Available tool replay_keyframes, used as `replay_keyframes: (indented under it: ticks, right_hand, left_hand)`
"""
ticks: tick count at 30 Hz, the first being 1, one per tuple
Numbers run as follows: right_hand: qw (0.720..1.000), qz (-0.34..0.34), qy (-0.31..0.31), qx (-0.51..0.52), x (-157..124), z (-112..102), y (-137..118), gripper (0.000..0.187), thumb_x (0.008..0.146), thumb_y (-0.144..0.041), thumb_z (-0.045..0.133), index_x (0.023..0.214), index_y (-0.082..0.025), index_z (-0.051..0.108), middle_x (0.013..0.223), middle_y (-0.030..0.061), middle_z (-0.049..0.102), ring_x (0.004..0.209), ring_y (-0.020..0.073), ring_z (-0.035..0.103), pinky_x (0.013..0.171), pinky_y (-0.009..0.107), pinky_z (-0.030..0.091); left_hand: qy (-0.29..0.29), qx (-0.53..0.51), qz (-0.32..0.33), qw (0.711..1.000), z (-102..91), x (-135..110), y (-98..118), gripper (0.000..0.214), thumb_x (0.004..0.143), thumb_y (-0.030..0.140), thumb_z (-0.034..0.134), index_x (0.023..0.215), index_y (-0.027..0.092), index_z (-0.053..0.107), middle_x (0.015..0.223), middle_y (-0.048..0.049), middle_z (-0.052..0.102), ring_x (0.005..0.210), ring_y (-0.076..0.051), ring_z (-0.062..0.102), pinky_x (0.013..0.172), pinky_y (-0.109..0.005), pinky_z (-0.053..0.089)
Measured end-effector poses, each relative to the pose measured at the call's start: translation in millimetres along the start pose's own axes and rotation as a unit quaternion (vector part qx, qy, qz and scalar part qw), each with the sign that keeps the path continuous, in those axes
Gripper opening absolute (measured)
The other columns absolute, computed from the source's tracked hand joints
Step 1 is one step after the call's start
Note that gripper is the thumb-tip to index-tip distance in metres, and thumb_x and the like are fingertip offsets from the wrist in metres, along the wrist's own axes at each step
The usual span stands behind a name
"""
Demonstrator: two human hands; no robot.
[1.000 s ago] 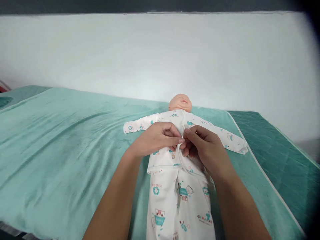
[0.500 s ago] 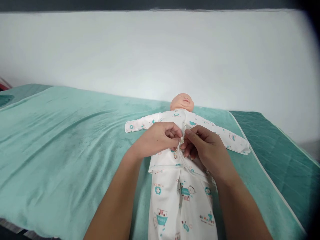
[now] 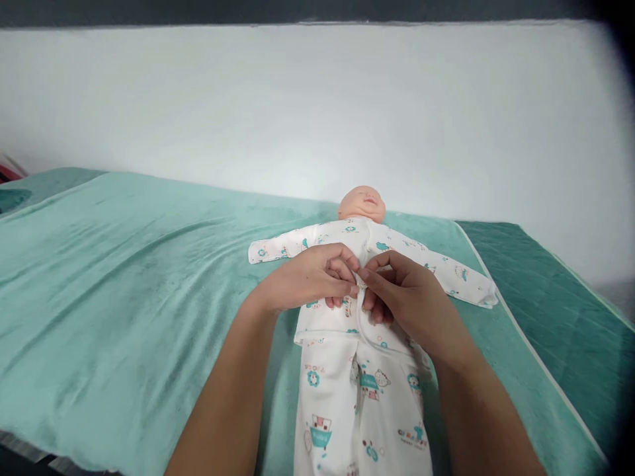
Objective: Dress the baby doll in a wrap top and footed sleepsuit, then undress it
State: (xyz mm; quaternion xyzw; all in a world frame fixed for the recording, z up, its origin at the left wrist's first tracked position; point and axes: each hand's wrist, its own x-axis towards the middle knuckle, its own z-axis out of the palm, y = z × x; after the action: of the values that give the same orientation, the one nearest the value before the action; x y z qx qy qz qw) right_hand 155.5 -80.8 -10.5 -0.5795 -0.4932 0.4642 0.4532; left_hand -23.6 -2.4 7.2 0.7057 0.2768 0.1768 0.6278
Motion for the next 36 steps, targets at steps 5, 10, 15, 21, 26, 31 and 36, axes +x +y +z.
replay_keyframes:
  ticks: [5, 10, 15, 21, 26, 31, 36]
  right_hand:
    - [0.989, -0.079, 0.081, 0.098, 4.1, -3.9, 5.4, 0.022, 0.084, -0.041, 0.068, 0.087, -0.021, 0.060, 0.058, -0.0037, 0.062, 0.043, 0.0102, 0.053, 0.040, 0.020, 0.038]
    - [0.935, -0.221, 0.273, 0.044, 13.0, -7.3, 25.9, 0.018, 0.087, -0.035, 0.063, 0.099, -0.023, 0.068, 0.111, 0.0042, 0.071, 0.104, 0.0184, 0.065, 0.091, 0.034, 0.051]
    - [0.936, -0.155, 0.290, -0.126, 20.2, -21.8, 65.7, 0.042, 0.092, -0.044, 0.050, 0.125, -0.022, 0.063, 0.138, 0.0084, 0.059, 0.130, 0.0241, 0.050, 0.114, 0.046, 0.033]
    - [0.853, -0.150, 0.280, -0.414, -1.9, -67.7, 120.3, 0.061, 0.091, -0.046, 0.040, 0.139, -0.010, 0.051, 0.154, 0.0187, 0.039, 0.144, 0.0306, 0.032, 0.118, 0.049, 0.024]
    - [0.801, 0.009, 0.283, -0.527, -38.1, -97.4, 137.3, 0.069, 0.092, -0.047, 0.038, 0.151, -0.011, 0.035, 0.157, 0.0216, 0.031, 0.146, 0.0357, 0.027, 0.116, 0.052, 0.025]
    - [0.788, 0.077, 0.302, -0.530, -47.7, -95.2, 130.7, 0.072, 0.093, -0.051, 0.035, 0.152, -0.010, 0.033, 0.154, 0.0243, 0.034, 0.145, 0.0378, 0.030, 0.116, 0.052, 0.025]
    - [0.787, 0.097, 0.294, -0.533, -45.5, -91.2, 126.8, 0.068, 0.094, -0.051, 0.032, 0.152, -0.015, 0.035, 0.155, 0.0206, 0.035, 0.146, 0.0348, 0.029, 0.116, 0.051, 0.024]
  left_hand:
    - [0.022, 0.028, 0.031, 0.999, 0.8, 3.0, -4.6, 0.021, 0.085, 0.034, 0.060, 0.088, 0.016, 0.070, 0.075, -0.0032, 0.068, 0.055, -0.009, 0.056, 0.048, -0.022, 0.042]
    - [0.399, 0.086, 0.114, 0.906, -8.6, 2.9, -56.9, 0.023, 0.088, 0.027, 0.052, 0.103, 0.018, 0.067, 0.093, -0.0058, 0.070, 0.085, -0.017, 0.065, 0.072, -0.029, 0.053]
    - [0.530, 0.400, -0.014, 0.748, -33.0, -26.7, -102.1, 0.046, 0.079, 0.006, 0.047, 0.119, 0.021, 0.064, 0.128, -0.0090, 0.063, 0.124, -0.026, 0.052, 0.106, -0.044, 0.040]
    - [0.484, 0.468, -0.140, 0.726, -50.4, -39.1, -110.0, 0.051, 0.090, 0.020, 0.045, 0.141, 0.020, 0.050, 0.141, -0.0125, 0.057, 0.133, -0.029, 0.047, 0.113, -0.049, 0.030]
    - [0.444, 0.500, -0.140, 0.730, -59.8, -34.5, -111.7, 0.050, 0.096, 0.018, 0.034, 0.144, 0.023, 0.047, 0.140, -0.0123, 0.058, 0.138, -0.024, 0.045, 0.116, -0.050, 0.025]
    - [0.462, 0.494, -0.137, 0.724, -66.4, -38.3, -110.7, 0.049, 0.095, 0.014, 0.032, 0.137, 0.024, 0.054, 0.137, -0.0108, 0.061, 0.128, -0.022, 0.055, 0.113, -0.042, 0.031]
    - [0.506, 0.477, -0.130, 0.707, -65.4, -41.4, -113.3, 0.051, 0.093, 0.010, 0.033, 0.137, 0.023, 0.055, 0.147, -0.0090, 0.052, 0.126, -0.023, 0.056, 0.112, -0.042, 0.032]
